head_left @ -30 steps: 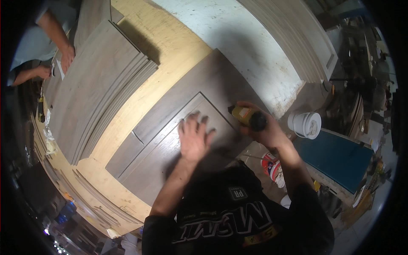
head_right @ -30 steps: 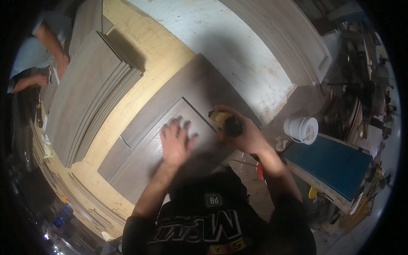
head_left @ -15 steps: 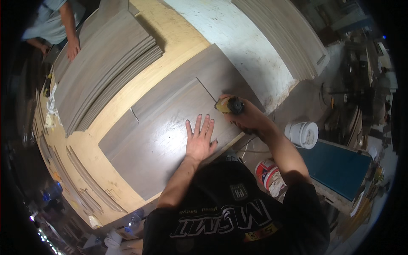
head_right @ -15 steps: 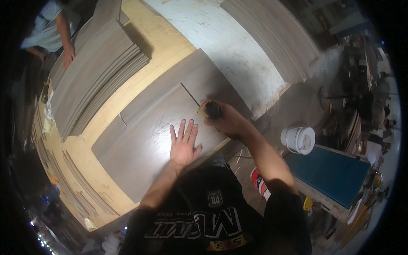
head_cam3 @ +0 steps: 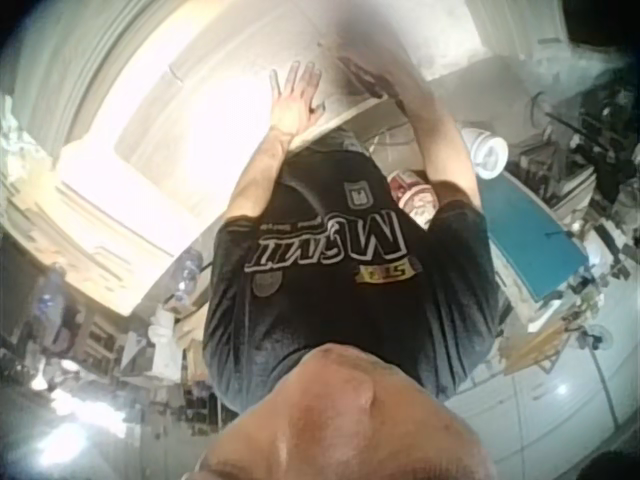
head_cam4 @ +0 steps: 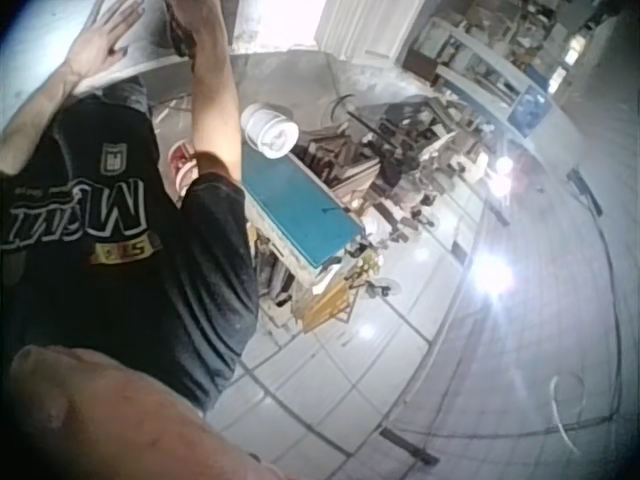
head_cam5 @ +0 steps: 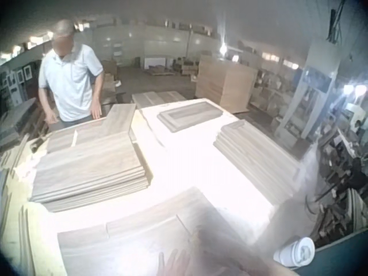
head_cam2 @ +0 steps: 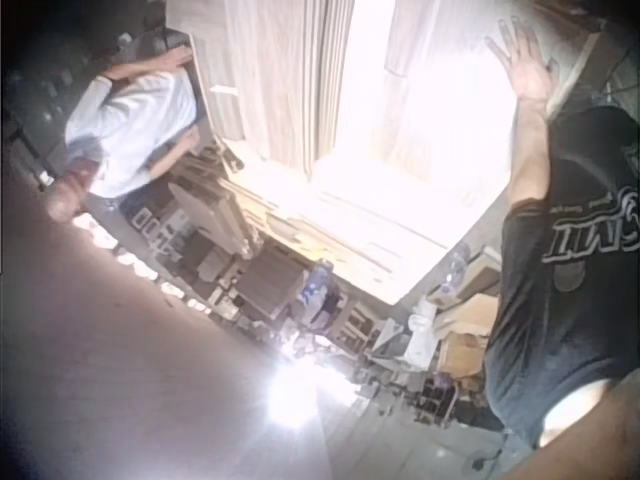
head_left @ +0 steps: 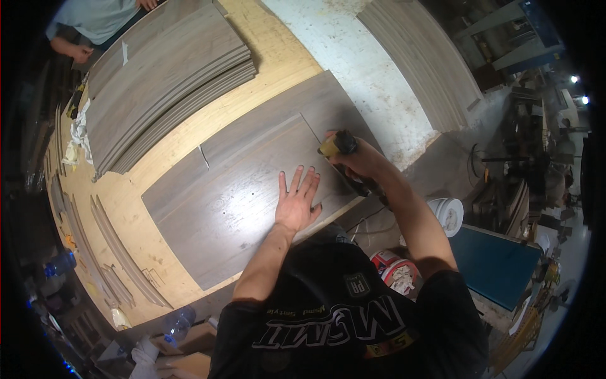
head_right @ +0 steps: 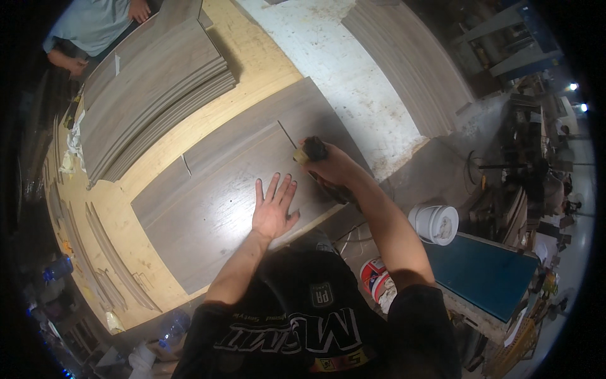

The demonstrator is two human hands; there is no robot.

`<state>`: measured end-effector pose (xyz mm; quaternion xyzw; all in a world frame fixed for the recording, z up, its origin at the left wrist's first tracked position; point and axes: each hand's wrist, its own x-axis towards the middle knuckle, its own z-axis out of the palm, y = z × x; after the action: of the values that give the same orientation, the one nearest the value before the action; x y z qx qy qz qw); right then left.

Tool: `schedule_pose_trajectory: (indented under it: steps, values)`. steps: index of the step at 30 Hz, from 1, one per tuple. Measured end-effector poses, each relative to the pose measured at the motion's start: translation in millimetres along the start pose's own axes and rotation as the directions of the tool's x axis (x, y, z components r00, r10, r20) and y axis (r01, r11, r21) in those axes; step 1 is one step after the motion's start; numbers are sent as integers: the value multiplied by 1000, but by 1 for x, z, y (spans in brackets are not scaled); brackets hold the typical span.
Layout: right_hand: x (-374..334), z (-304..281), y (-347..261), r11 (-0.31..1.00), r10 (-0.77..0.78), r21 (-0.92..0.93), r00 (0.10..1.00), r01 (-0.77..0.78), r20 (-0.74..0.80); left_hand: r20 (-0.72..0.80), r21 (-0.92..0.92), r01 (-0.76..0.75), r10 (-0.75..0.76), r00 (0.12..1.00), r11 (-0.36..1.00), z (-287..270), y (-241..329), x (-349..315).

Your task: Assembling wooden panels for furniture using a pneumatic nail gun and a hammer.

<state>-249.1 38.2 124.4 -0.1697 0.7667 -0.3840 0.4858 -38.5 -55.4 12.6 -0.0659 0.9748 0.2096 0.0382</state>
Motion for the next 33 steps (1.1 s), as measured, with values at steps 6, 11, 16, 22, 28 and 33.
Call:
schedule_pose_trajectory:
  steps: [6,11,16,22,28,33]
  values:
    - [-5,4,-17,997,77,24,997,-78,30,-98,-26,-21,18,995,999,4,-1,-5]
    - [-36,23,5,989,-121,59,977,133,-173,-111,-26,89,-91,990,996,4,-16,-56]
    - [-82,68,5,992,-36,121,995,47,-92,-220,-83,407,-415,883,910,-14,-71,-214]
    - [-84,178,-40,996,-47,-57,970,62,240,-463,-495,716,-847,262,492,-15,-127,-322]
    - [-76,323,-105,946,-27,-259,842,196,538,-388,-722,615,-922,20,317,-5,-136,-320]
    - [-49,410,-123,888,-4,-366,799,279,601,-373,-774,557,-928,-19,300,3,-144,-327]
